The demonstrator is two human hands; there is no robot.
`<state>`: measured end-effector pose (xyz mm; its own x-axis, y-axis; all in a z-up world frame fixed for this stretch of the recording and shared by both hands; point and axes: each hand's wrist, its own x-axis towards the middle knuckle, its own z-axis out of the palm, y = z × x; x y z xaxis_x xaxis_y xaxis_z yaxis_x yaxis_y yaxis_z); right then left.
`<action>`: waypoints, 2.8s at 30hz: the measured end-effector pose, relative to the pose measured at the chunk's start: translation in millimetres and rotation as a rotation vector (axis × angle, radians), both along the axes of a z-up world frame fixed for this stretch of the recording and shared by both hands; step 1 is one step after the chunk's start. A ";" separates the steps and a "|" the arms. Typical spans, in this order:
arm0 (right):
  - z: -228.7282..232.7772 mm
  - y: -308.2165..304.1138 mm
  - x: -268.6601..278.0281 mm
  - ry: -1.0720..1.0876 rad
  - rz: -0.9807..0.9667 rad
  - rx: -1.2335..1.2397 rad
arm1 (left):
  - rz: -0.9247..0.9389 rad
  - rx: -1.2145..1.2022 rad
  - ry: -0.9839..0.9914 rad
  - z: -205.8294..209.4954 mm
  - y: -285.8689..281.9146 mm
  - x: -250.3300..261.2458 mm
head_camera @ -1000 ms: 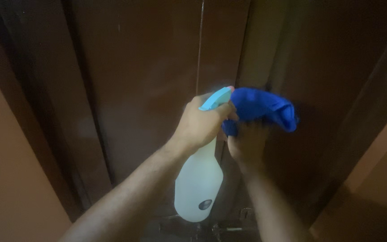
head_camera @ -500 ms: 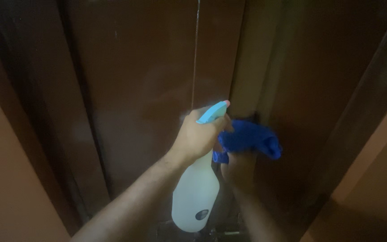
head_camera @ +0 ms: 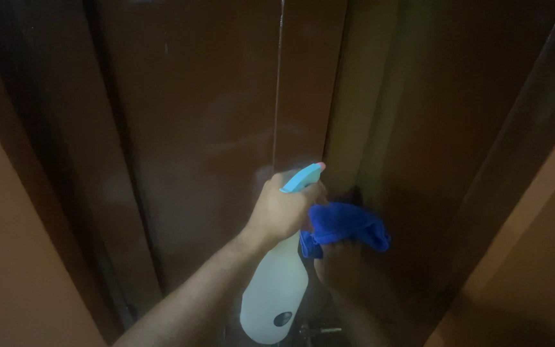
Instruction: The person sprays a cleaning solution onto a brown wooden door and wipes it with a blue cloth. They systematically clean the upper, middle, and lower sections of the door, including the handle and lock area.
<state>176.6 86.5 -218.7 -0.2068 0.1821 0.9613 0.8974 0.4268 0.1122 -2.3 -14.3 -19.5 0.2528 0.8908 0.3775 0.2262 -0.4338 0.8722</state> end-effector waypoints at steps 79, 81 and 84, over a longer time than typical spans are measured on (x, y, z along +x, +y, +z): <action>-56.4 -16.7 2.7 0.031 -0.049 -0.191 | -0.001 -0.205 -0.105 -67.5 4.0 -10.4; -56.9 -17.3 1.2 -0.004 -0.093 -0.149 | -0.005 -0.215 -0.086 -67.0 3.4 -11.2; -55.7 -19.8 2.9 0.015 -0.081 -0.189 | 0.023 -0.226 0.013 -65.8 3.5 -11.7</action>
